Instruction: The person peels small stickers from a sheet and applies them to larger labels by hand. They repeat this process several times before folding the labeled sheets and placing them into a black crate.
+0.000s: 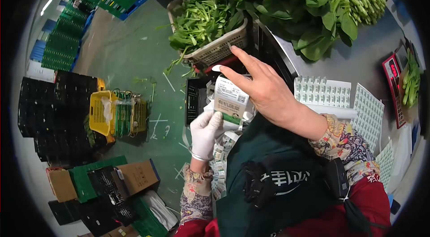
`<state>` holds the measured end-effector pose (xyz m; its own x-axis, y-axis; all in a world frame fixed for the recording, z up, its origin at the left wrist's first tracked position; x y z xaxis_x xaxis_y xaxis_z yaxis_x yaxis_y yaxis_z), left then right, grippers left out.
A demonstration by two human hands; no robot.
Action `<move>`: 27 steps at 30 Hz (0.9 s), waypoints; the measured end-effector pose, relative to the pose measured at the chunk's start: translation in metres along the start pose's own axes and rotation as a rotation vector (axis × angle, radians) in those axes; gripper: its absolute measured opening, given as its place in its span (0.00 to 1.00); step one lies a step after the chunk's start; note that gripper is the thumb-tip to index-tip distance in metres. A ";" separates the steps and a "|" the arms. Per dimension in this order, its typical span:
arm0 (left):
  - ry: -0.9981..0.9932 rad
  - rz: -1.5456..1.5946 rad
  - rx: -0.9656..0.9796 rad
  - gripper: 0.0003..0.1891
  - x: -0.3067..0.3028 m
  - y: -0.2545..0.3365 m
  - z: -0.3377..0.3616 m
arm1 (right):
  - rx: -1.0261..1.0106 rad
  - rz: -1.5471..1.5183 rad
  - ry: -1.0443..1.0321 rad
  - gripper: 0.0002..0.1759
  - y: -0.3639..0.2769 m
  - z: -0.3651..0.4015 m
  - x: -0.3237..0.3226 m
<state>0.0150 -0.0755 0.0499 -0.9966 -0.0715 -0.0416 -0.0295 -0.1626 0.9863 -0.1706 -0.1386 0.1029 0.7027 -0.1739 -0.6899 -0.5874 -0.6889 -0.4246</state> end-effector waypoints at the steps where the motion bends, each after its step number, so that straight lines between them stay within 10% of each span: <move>1: 0.004 0.035 -0.087 0.12 -0.002 -0.002 0.008 | -0.017 0.045 -0.018 0.27 0.000 0.000 0.002; 5: 0.096 0.123 -0.137 0.11 0.002 -0.014 0.016 | 0.146 0.226 -0.248 0.25 0.027 0.022 0.027; 11: 0.059 0.219 -0.223 0.13 0.010 -0.029 0.012 | 0.641 -1.011 -0.333 0.27 0.012 0.038 0.023; 27: -0.208 0.266 -0.090 0.13 0.029 -0.024 0.015 | 0.651 -0.899 -0.181 0.42 0.011 0.037 0.016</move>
<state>-0.0140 -0.0590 0.0270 -0.9632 0.0780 0.2573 0.2306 -0.2520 0.9398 -0.1803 -0.1229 0.0656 0.9391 0.3421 -0.0317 -0.0320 -0.0046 -0.9995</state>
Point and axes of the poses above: each hand's wrist, its own z-axis away from the middle knuckle, its own x-axis out of the palm, y = z × x, the point moved 2 cm from there along -z, towards the middle knuckle, and after that the axes turned 3 degrees about y, right-handed, at the moved point
